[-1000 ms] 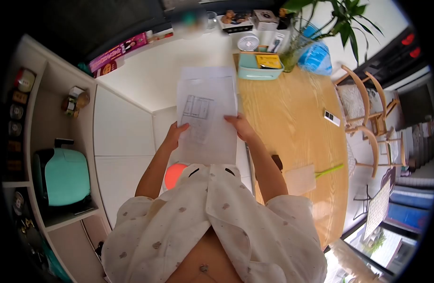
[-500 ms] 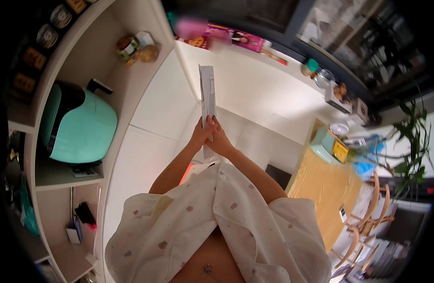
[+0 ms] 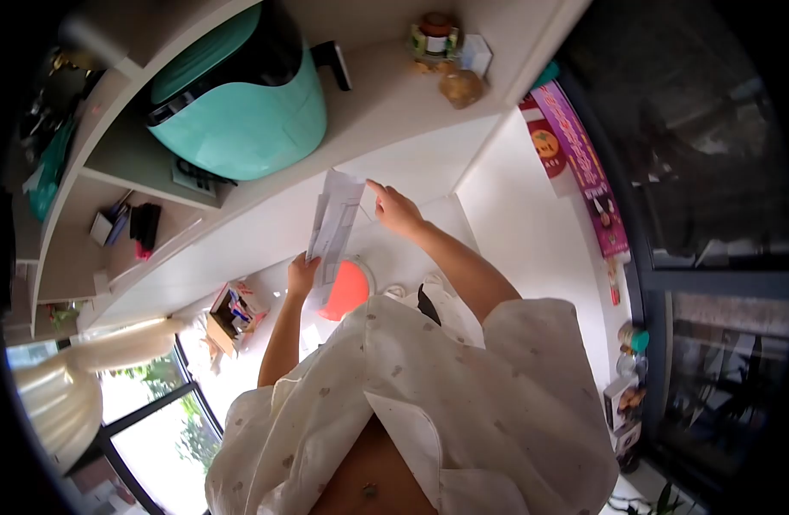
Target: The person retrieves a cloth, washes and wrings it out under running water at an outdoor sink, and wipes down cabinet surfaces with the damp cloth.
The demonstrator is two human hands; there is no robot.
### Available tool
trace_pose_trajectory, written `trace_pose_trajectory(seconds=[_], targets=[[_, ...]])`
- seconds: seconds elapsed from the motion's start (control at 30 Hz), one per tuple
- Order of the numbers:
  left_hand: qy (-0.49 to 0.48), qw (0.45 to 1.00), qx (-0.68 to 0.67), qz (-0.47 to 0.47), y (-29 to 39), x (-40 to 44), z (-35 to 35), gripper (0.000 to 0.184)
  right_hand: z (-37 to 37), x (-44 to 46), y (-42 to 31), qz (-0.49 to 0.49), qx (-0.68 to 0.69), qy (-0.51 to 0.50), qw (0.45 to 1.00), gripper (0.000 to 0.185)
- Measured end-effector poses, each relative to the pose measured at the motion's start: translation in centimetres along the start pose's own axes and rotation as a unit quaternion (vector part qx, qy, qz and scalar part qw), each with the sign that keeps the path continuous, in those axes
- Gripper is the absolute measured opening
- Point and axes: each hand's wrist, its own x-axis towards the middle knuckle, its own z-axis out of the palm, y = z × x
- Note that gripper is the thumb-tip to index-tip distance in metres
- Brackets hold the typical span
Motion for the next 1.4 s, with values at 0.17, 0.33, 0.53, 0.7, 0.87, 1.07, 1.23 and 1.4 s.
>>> trace_pose_trajectory(seconds=[0.17,0.33,0.53,0.7,0.87,1.07,1.23,1.4], targets=[[0.067,0.989,-0.088,-0.099,-1.8,-4.8,-2.7,0.019,0.8,7.3,-0.4,-0.04,-0.106,-0.048,0.992,0.058],[0.065,0.978,-0.14,-0.141,-3.5,-6.9,-3.1,0.021,1.8,8.3,-1.7,0.054,-0.085,-0.062,0.993,0.061],[0.024,0.978,-0.186,-0.095,-4.1,-5.5,-3.2,0.021,3.1,3.9,-1.1,0.047,-0.037,-0.021,0.998,0.056],[-0.07,0.971,-0.211,-0.091,-4.7,-1.3,-1.7,0.022,3.4,-4.4,-0.1,-0.009,-0.049,0.086,0.995,0.042],[-0.222,0.936,-0.252,-0.109,-2.1,3.4,1.9,0.031,3.0,-10.9,2.0,-0.04,-0.092,0.192,0.976,0.025],[-0.318,0.855,-0.369,-0.181,0.8,9.3,8.1,0.037,2.7,-17.1,3.6,0.057,-0.055,0.287,0.955,0.017],[-0.205,0.863,-0.446,-0.122,2.9,14.2,13.5,0.052,3.3,-19.1,6.2,0.088,-0.131,0.443,0.883,0.013],[0.031,0.937,-0.342,-0.059,3.4,21.9,16.3,0.065,2.9,-19.7,7.2,0.078,-0.139,0.455,0.876,0.028]])
